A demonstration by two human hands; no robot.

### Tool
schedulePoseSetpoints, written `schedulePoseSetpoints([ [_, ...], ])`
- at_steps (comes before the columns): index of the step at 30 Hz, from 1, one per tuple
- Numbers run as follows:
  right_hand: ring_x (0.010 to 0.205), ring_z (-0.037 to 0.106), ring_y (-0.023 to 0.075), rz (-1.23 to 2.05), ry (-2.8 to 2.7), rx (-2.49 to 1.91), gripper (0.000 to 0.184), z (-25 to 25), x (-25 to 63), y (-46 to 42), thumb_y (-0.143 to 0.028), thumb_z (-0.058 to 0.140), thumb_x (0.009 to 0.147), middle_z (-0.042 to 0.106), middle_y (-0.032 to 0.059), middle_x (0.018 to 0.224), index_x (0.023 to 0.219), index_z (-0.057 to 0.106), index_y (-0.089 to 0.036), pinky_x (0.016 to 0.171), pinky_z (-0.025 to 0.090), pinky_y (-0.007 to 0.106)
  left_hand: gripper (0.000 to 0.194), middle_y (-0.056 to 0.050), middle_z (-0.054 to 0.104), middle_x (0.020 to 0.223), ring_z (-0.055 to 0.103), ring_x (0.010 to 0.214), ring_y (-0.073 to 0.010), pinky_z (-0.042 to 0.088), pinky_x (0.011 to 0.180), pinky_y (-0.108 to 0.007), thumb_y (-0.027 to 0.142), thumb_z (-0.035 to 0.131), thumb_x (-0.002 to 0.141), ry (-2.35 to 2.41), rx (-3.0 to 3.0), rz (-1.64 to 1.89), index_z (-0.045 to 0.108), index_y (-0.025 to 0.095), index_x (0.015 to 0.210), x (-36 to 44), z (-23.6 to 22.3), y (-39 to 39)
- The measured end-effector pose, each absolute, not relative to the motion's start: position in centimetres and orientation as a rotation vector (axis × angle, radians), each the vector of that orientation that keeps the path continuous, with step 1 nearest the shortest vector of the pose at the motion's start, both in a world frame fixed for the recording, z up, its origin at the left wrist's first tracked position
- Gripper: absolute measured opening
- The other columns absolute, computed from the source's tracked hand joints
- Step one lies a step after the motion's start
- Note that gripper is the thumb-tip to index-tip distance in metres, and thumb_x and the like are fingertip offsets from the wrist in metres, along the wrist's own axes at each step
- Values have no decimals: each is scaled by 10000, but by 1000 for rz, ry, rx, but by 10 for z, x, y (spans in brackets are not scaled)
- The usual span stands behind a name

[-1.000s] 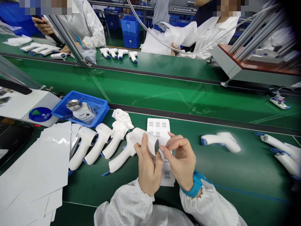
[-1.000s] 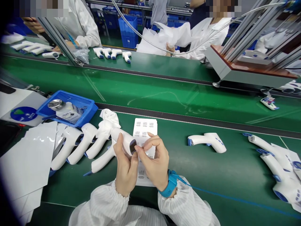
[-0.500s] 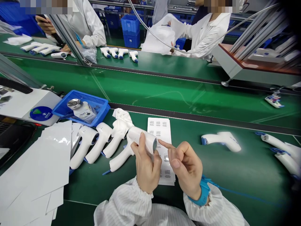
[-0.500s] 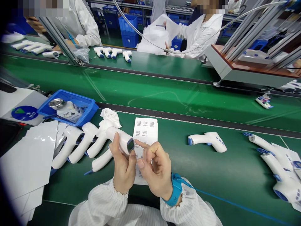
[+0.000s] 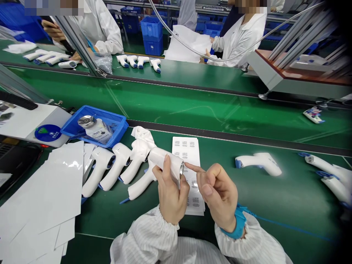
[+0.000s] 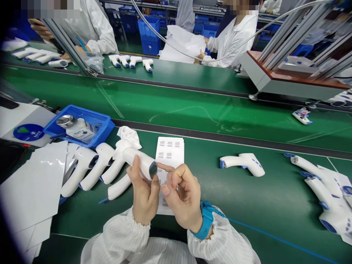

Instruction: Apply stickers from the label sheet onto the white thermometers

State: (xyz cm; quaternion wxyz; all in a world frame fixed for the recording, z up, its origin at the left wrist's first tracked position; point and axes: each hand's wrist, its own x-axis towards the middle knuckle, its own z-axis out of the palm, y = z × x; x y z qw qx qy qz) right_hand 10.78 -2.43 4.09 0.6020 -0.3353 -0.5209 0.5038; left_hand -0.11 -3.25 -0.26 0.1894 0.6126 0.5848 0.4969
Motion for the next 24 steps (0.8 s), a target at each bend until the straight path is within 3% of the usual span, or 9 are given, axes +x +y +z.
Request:
schedulePoseSetpoints([
  [7, 450, 286, 64, 1181, -1180, -767, 230, 41, 108, -20, -286, 564, 920, 324, -113, 552, 754, 417, -227, 941, 502, 499, 715, -112, 367, 1172, 440, 1097, -269, 436, 829, -374, 137, 434, 912, 1634, 1722, 1358, 76, 277, 1515, 0, -2, -35],
  [12, 483, 352, 84, 1156, -1254, -754, 214, 38, 107, -22, -265, 571, 906, 343, -101, 554, 764, 414, -232, 890, 520, 490, 660, -119, 349, 1246, 422, 1191, -275, 446, 866, -379, 175, 418, 940, 1575, 1570, 1321, 95, 280, 1507, 0, -4, -37],
  [19, 462, 314, 80, 1058, -1325, -768, 176, 36, 110, -22, -227, 551, 905, 333, -114, 552, 786, 421, -237, 1058, 387, 583, 621, -131, 361, 1255, 431, 1208, -289, 440, 896, -400, 227, 426, 953, 1560, 1480, 1298, 135, 249, 1502, 0, -5, -40],
  [24, 450, 297, 81, 1055, -1384, -766, 175, 36, 108, -26, -195, 558, 885, 288, -118, 542, 790, 420, -244, 1044, 405, 578, 612, -139, 375, 1284, 476, 1164, -278, 449, 887, -384, 239, 436, 946, 1584, 1462, 1316, 184, 222, 1503, -1, -5, -39],
])
